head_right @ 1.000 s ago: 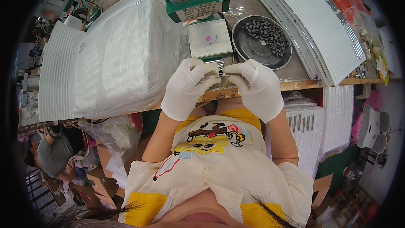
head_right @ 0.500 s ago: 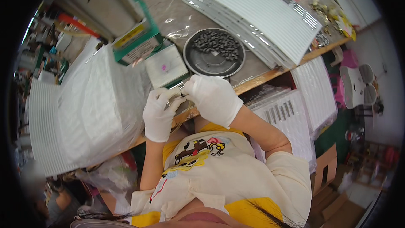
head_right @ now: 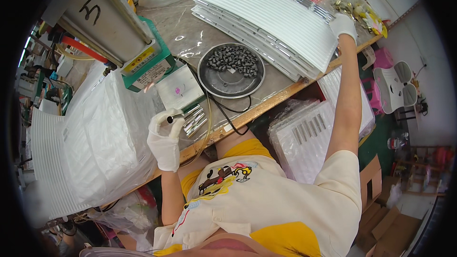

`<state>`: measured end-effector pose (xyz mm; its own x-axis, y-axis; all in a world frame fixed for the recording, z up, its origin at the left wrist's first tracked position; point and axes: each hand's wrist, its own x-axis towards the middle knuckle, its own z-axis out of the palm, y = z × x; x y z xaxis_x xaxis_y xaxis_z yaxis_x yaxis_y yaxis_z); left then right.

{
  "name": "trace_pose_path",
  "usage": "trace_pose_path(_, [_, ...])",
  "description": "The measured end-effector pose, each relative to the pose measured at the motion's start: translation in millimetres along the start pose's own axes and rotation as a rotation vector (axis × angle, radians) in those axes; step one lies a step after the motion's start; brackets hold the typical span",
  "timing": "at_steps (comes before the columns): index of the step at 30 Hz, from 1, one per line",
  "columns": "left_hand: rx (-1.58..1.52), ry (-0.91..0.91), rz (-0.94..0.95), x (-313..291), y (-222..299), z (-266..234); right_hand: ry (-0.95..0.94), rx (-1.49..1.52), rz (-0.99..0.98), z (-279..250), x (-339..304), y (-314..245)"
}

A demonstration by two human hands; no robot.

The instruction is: Manually assemble small metal components into a plastic tray fixture at an industrial workbench.

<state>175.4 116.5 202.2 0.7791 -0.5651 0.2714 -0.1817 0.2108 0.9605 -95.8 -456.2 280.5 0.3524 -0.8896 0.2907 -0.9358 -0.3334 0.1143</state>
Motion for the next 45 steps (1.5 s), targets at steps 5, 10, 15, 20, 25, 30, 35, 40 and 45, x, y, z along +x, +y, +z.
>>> trace_pose_path(5, [-0.133, -0.116, -0.27, -6, 18, -4, -0.097, -0.084, -0.062, 21, 5, 1])
trace_pose_path(10, [0.006, -0.053, -0.209, -1, 20, -2, -0.108, -0.058, -0.095, 35, 26, 17])
trace_pose_path(15, [0.438, -0.069, 0.195, 6, 8, 7, -0.079, -0.078, -0.06, 49, 40, 39])
trace_pose_path(20, [0.391, -0.062, 0.118, 1, 6, 3, -0.068, -0.089, 0.037, 49, 30, 13])
trace_pose_path(25, [0.359, -0.04, 0.122, 0, 3, 0, -0.057, -0.166, -0.039, 69, 53, 38])
trace_pose_path(30, [0.366, -0.041, 0.119, 1, 3, 2, -0.126, -0.229, -0.085, 68, 67, 53])
trace_pose_path(35, [0.516, -0.09, 0.13, 2, -5, 2, 0.04, 0.667, -0.203, -68, -85, -100])
trace_pose_path(40, [0.517, -0.128, 0.09, 6, -9, 13, -0.153, 0.911, -1.019, -139, -254, -247])
trace_pose_path(45, [0.617, -0.188, 0.122, 9, -1, 14, -0.212, 0.859, -1.12, -109, -268, -280])
